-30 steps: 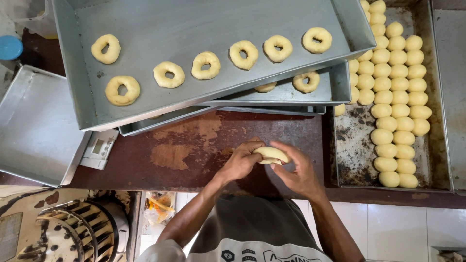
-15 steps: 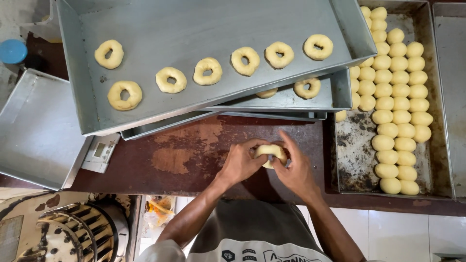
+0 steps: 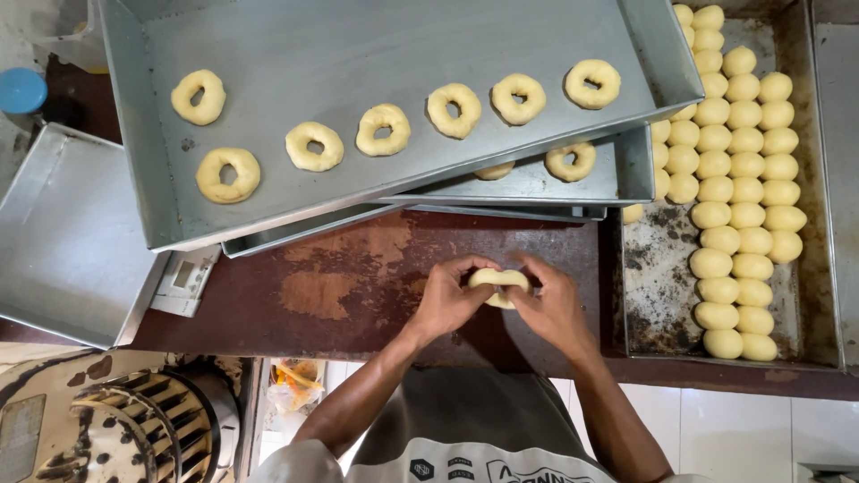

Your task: The recorder is shaping balls of dough into rings and placing them on baking trays.

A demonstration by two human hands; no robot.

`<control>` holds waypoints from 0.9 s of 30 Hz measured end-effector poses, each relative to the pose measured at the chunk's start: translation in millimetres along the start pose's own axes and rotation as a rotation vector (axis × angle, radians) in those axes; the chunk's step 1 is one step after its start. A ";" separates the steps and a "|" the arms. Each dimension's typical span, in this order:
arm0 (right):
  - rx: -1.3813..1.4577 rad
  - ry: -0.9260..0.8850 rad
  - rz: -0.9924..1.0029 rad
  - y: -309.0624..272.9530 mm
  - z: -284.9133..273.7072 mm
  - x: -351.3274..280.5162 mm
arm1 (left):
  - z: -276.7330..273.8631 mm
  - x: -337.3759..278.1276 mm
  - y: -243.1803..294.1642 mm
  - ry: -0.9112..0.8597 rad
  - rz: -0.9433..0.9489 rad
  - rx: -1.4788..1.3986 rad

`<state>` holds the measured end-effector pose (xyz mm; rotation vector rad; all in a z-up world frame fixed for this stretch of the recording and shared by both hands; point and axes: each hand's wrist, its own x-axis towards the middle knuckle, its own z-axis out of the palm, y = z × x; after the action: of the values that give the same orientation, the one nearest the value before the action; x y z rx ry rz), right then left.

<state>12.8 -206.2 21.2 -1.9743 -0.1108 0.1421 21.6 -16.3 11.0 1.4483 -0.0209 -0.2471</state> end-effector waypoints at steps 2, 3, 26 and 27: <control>0.015 -0.005 0.095 -7.0 -0.5 2.6 | -1.9 1.7 -4.5 0.010 0.009 0.028; 0.142 -0.024 0.074 -17.3 -0.4 3.8 | -4.2 3.5 -5.8 -0.053 0.107 0.150; 0.049 0.007 -0.050 -33.3 -2.0 3.0 | -10.0 12.2 -2.3 -0.096 0.096 0.155; 0.032 -0.005 -0.115 -31.7 -3.5 6.1 | -12.1 15.8 -12.1 -0.102 0.101 0.198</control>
<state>19.0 -196.0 51.3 -1.9304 -0.2236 0.0729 37.1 -8.5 -4.6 1.6248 -0.2061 -0.2416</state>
